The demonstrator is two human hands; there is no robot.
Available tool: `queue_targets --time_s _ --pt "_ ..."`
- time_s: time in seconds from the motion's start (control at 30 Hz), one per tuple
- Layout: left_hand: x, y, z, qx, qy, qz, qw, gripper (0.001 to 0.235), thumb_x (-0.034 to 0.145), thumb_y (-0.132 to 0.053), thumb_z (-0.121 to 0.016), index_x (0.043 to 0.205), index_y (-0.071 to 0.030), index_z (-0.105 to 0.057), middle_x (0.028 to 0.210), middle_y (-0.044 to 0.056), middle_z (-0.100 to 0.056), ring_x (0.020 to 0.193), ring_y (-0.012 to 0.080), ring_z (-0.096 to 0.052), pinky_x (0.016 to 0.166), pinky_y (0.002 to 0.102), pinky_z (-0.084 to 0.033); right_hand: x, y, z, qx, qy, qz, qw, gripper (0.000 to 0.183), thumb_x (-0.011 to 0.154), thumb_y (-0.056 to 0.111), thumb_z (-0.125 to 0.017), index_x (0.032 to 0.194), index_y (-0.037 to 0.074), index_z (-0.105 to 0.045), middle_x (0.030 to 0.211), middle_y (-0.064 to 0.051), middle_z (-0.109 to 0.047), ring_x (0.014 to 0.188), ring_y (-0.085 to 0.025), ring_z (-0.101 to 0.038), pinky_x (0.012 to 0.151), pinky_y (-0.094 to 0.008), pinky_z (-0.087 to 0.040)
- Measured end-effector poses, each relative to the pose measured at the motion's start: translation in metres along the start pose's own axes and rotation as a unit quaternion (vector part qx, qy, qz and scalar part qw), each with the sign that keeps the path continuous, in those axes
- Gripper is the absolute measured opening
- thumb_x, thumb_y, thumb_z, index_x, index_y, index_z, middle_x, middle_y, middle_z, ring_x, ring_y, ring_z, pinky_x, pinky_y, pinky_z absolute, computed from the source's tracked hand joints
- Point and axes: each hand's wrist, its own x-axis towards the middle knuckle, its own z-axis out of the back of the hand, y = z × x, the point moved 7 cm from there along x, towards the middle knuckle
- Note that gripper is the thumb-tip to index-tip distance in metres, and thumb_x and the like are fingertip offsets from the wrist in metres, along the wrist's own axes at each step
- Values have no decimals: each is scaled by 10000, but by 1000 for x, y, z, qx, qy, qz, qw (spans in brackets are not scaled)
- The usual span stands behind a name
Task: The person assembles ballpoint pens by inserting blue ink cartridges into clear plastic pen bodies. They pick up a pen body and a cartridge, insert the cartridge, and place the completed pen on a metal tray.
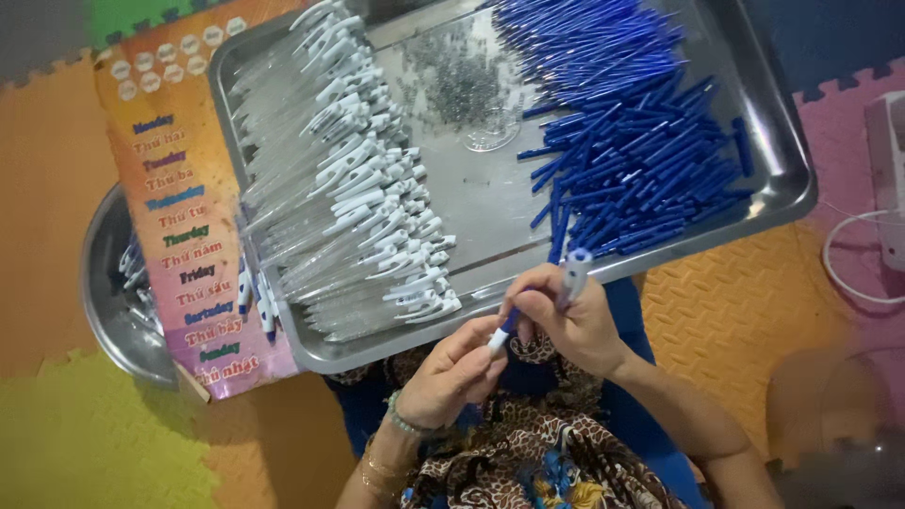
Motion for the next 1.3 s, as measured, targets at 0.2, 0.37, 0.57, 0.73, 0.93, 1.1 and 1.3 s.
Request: queue_targets --time_s 0.2,0.37,0.57,0.73,0.93,1.1,1.3 --pt "0 9 5 -15 1 12 1000 430 1193 -274 -539 1591 -117 -497 872 23 -431 620 101 -257 539 249 -246 -3 10 5 -57 16 11 998 239 1153 190 -540 1142 10 -696 935 -91 -803 608 -137 -748 566 -246 -629" --pt "8 7 -8 -4 -4 38 999 525 1167 -296 -551 1626 -51 -478 871 6 -485 579 73 -294 517 229 -270 -10 6 21 -56 -25 -5 998 241 1109 235 -626 1044 19 -711 807 -88 -776 620 -139 -775 558 -223 -638" --pt "19 16 -7 -13 13 49 999 573 1162 -293 -560 1679 -72 -452 900 16 -502 606 78 -286 534 228 -239 -11 16 37 -81 -50 8 995 255 1117 264 -613 1055 28 -686 812 -84 -780 621 -139 -794 547 -210 -655" --pt "23 10 -16 3 23 42 999 634 1179 -277 -516 1751 -46 -369 901 -9 -498 617 85 -257 539 241 -237 -15 8 51 -28 -100 -29 994 218 1129 177 -596 1114 -26 -675 912 -155 -775 644 -262 -830 588 -300 -729" --pt "29 19 -14 -5 20 65 998 603 1174 -281 -527 1724 -64 -404 914 17 -491 601 70 -268 513 217 -231 -15 8 66 -70 -122 -32 990 193 1089 192 -665 981 32 -661 790 -108 -770 592 -187 -805 512 -224 -652" --pt "35 8 -25 12 52 64 997 515 1196 -289 -501 1655 -58 -455 902 -15 -498 586 56 -276 505 214 -233 -12 20 83 -67 -159 -8 985 230 1099 238 -665 1000 31 -642 665 -115 -726 540 -186 -752 527 -268 -622" --pt "43 21 -21 -10 18 0 1000 457 1165 -182 -485 1597 -34 -490 850 51 -451 568 24 -379 472 166 -322 -11 12 96 -69 -147 35 986 170 1108 113 -668 999 -17 -678 616 -133 -753 495 -144 -722 464 -200 -474"
